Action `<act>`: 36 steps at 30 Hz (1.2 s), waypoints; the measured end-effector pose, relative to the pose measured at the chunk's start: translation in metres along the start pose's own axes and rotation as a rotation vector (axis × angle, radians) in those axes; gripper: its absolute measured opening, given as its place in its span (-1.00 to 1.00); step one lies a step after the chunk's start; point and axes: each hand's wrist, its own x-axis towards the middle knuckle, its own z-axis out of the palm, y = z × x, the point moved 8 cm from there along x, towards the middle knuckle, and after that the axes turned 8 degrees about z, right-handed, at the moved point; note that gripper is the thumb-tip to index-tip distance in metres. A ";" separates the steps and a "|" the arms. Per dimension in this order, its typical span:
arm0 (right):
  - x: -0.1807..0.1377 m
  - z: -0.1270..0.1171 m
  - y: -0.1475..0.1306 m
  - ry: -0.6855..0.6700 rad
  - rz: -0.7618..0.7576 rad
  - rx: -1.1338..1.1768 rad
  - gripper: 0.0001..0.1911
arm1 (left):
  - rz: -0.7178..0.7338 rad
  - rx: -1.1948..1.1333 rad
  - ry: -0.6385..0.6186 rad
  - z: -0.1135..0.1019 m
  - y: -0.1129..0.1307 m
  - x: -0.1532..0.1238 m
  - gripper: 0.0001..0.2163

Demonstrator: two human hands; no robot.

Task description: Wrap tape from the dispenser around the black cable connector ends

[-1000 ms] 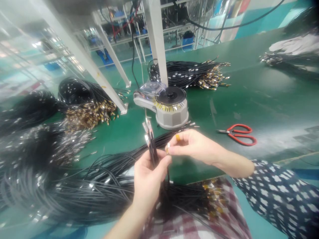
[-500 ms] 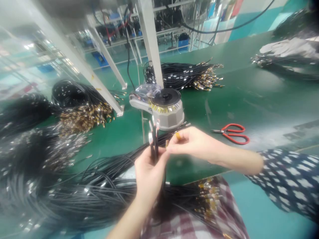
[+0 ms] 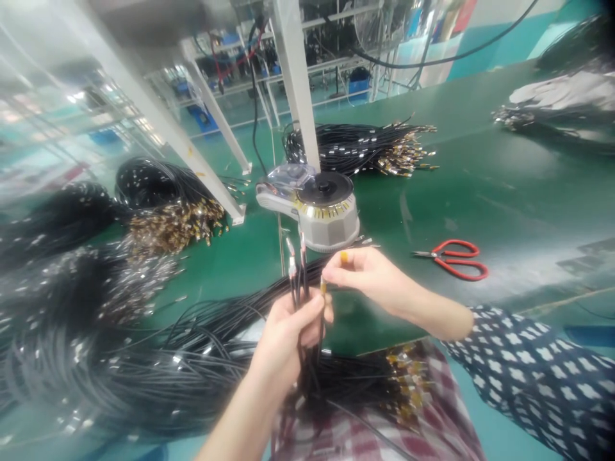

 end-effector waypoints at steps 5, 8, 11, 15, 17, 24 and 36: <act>-0.006 0.006 -0.004 -0.021 -0.053 -0.059 -0.77 | -0.003 -0.050 -0.035 0.004 0.002 -0.001 -0.82; -0.008 0.011 -0.003 -0.083 -0.052 -0.057 -0.78 | -0.001 -0.035 -0.040 0.005 0.005 -0.002 -0.81; -0.010 0.017 0.000 -0.150 -0.031 -0.032 -0.80 | 0.043 -0.018 0.005 0.003 0.008 -0.002 -0.81; -0.009 0.018 0.004 -0.127 -0.028 0.018 -0.82 | 0.107 0.032 0.070 0.000 0.008 0.000 -0.80; -0.009 0.010 0.005 -0.056 -0.043 0.007 -0.83 | 0.111 0.053 0.058 0.002 0.006 0.002 -0.83; -0.025 -0.055 0.024 0.141 0.078 -0.367 -0.82 | 0.169 0.003 0.031 0.003 0.014 0.001 -0.83; -0.034 -0.015 -0.023 0.285 -0.169 -0.256 -0.81 | 0.174 0.120 -0.025 0.018 -0.001 -0.003 -0.85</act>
